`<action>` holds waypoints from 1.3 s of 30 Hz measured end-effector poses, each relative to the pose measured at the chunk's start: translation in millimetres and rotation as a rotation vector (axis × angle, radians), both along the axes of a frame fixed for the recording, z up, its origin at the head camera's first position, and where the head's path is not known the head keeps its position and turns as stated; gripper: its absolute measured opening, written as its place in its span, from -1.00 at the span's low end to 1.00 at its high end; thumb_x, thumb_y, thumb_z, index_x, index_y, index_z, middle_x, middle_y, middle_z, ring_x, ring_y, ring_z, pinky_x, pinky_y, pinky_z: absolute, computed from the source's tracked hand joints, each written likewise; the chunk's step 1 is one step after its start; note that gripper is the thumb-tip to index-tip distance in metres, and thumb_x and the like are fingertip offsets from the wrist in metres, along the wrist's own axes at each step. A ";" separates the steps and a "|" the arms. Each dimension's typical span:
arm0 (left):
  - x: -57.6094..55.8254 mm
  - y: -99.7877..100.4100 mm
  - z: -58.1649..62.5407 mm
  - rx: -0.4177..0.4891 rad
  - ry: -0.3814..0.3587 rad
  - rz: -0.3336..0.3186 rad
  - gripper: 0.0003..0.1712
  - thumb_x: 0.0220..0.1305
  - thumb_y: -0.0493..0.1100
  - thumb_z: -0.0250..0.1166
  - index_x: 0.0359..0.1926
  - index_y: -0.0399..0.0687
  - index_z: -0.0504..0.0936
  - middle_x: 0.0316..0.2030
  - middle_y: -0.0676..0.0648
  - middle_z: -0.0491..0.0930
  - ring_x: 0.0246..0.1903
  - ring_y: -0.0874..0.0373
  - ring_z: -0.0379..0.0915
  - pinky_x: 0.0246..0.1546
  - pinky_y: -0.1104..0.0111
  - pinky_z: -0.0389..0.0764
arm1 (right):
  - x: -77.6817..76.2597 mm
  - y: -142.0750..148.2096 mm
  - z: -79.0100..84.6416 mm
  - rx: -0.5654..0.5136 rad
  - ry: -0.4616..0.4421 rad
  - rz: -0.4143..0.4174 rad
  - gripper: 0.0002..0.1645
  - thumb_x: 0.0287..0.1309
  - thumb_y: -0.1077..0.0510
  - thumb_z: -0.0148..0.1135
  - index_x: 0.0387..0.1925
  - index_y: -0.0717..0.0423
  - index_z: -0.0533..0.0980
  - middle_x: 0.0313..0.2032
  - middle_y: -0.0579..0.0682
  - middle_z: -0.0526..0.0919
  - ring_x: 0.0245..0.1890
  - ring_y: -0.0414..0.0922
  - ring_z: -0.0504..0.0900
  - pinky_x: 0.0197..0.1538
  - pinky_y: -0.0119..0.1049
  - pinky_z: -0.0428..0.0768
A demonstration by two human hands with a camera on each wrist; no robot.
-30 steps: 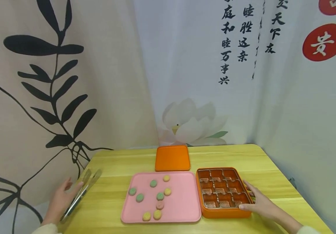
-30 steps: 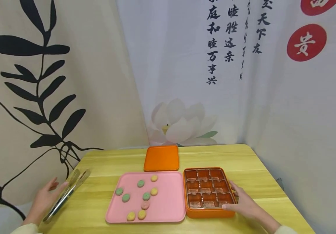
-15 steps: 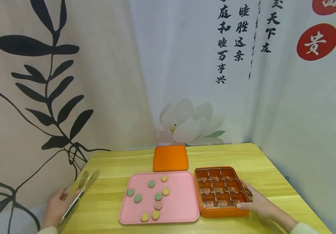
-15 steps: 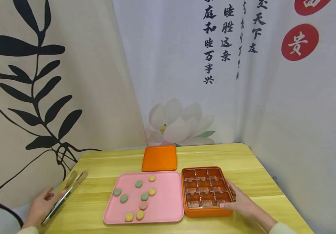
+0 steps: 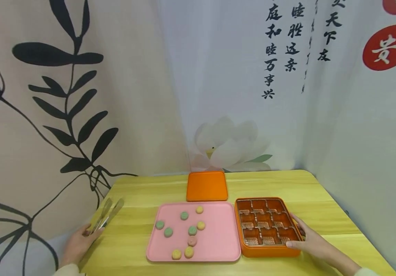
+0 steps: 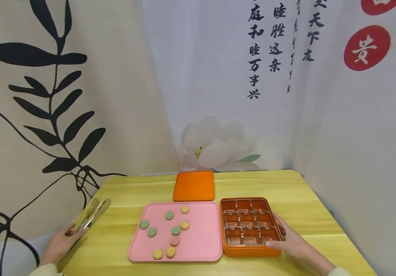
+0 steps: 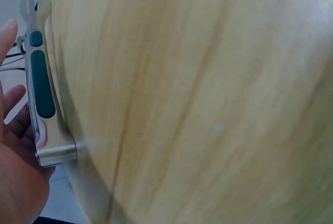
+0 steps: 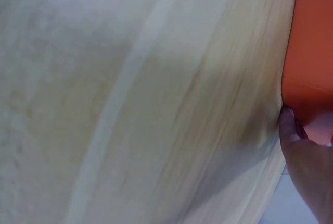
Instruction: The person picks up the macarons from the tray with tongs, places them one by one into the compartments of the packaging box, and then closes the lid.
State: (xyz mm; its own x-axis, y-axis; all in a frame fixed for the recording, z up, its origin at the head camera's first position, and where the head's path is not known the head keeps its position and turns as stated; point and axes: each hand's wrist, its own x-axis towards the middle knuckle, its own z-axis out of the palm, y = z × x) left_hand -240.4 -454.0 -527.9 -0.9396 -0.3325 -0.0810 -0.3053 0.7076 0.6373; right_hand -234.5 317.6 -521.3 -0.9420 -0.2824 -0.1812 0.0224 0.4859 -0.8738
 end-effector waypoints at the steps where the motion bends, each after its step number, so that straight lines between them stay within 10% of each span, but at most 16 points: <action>1: -5.6 6.6 -1.7 0.008 0.008 -0.014 0.21 0.24 0.42 0.21 0.36 -0.62 0.09 0.04 -0.51 0.40 -0.03 -0.26 0.39 -0.08 -0.04 0.45 | 2.6 6.3 0.2 0.004 -0.011 -0.011 0.23 0.25 0.03 0.35 0.56 0.13 -0.32 0.36 0.63 -0.08 0.25 0.48 0.26 0.09 0.22 0.47; 12: -35.6 42.4 -7.7 0.031 0.064 -0.035 0.11 0.22 0.32 0.31 0.33 -0.58 0.20 0.03 -0.49 0.42 -0.05 -0.25 0.39 -0.06 -0.06 0.43 | 16.5 39.0 -1.8 -0.003 -0.012 -0.043 0.19 0.32 0.06 0.26 0.54 0.21 -0.40 0.29 0.65 0.05 0.18 0.41 0.38 0.07 0.22 0.48; 18: -30.6 35.8 -8.6 -0.001 0.083 0.000 -0.05 0.18 0.22 0.39 0.24 -0.51 0.37 -0.09 -0.39 0.54 -0.15 -0.17 0.45 -0.18 0.03 0.44 | 15.1 31.3 -2.4 0.028 -0.006 -0.047 0.20 0.31 0.01 0.27 0.55 0.15 -0.39 0.37 0.66 -0.17 0.31 0.59 -0.01 0.10 0.39 0.34; 27: -15.7 15.2 -11.3 -0.091 0.066 -0.018 -0.17 0.20 0.16 0.39 0.13 -0.53 0.46 -0.02 -0.48 0.54 -0.18 -0.24 0.51 -0.16 -0.05 0.47 | 6.5 13.1 -3.8 -0.016 -0.006 -0.020 0.17 0.34 0.00 0.25 0.56 0.08 -0.38 0.41 0.59 -0.19 0.32 0.53 0.11 0.17 0.38 0.31; 31: -9.1 5.1 -12.3 -0.124 0.077 -0.026 -0.26 0.20 0.16 0.39 0.02 -0.49 0.54 -0.24 -0.34 0.62 -0.36 -0.03 0.47 -0.34 0.13 0.46 | 0.0 6.0 -3.6 -0.018 0.015 -0.002 0.17 0.33 0.00 0.26 0.57 0.02 -0.37 0.46 0.50 -0.28 0.37 0.55 -0.11 0.19 0.47 0.16; 39: -3.3 -5.1 -10.7 -0.106 0.061 -0.052 -0.39 0.26 0.11 0.34 -0.11 -0.47 0.57 -0.49 -0.07 0.48 -0.49 0.07 0.27 -0.46 0.25 0.32 | 2.6 -0.9 -8.7 -0.056 0.012 0.002 0.19 0.28 0.04 0.32 0.56 0.13 -0.33 0.41 0.58 -0.18 0.34 0.53 0.05 0.20 0.40 0.24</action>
State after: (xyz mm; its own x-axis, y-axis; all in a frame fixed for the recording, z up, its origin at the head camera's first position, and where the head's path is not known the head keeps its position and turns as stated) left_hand -243.7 -459.2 -538.6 -0.9579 -0.2871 0.0100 -0.2294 0.7856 0.5746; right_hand -231.9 316.6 -530.0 -0.9434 -0.2938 -0.1537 0.0107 0.4363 -0.8997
